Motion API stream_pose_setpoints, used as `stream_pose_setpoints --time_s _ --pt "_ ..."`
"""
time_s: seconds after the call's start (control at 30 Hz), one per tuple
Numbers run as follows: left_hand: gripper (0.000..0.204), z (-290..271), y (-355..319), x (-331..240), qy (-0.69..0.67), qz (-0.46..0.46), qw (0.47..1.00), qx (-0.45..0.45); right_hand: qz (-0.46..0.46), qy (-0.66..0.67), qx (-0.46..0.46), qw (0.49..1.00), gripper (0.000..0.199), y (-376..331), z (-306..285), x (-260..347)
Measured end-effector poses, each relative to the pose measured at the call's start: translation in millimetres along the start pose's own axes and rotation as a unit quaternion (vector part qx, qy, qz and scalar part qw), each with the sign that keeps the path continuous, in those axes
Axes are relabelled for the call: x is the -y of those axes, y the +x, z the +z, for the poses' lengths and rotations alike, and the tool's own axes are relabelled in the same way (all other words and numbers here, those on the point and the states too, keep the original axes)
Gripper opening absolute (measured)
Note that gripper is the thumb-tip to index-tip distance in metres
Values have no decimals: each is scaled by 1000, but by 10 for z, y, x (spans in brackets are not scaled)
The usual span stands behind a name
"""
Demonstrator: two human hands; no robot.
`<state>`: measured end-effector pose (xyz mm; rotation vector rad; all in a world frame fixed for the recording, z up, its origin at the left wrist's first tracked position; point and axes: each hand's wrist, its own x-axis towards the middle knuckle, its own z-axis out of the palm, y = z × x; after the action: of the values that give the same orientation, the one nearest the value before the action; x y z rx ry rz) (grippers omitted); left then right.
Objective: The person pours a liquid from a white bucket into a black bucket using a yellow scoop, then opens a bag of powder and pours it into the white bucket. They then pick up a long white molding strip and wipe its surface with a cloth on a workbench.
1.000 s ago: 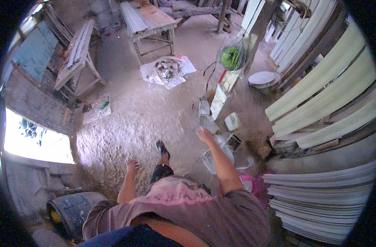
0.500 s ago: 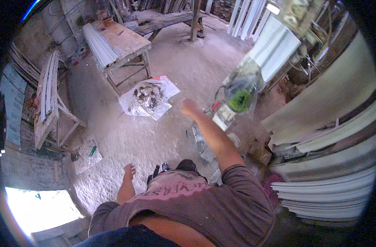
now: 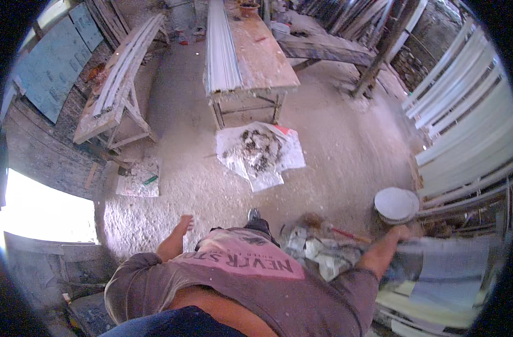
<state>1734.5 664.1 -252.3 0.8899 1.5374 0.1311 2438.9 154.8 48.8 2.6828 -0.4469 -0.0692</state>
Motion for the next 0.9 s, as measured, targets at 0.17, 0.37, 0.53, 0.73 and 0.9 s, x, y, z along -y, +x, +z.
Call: stream_pose_setpoints --time_s 0.17,0.37,0.53,0.73,0.9 --pt "41 524 250 -784 50 46 998 -11 -54 113 -148 981 37 -107 -665 570" --pt "46 3316 -469 -3249 181 346 836 384 -285 340 -472 762 26 -934 -993 1072" --pt "60 4988 -2492 -4033 128 356 642 667 -305 787 -407 349 30 -1715 -1156 1255" --pt "61 5711 -3741 -3254 123 217 530 810 -203 971 -122 -33 55 -2061 -1117 613" --pt "62 5855 -3797 -2844 137 146 545 814 -221 974 -5 -55 39 -2261 -1428 532"
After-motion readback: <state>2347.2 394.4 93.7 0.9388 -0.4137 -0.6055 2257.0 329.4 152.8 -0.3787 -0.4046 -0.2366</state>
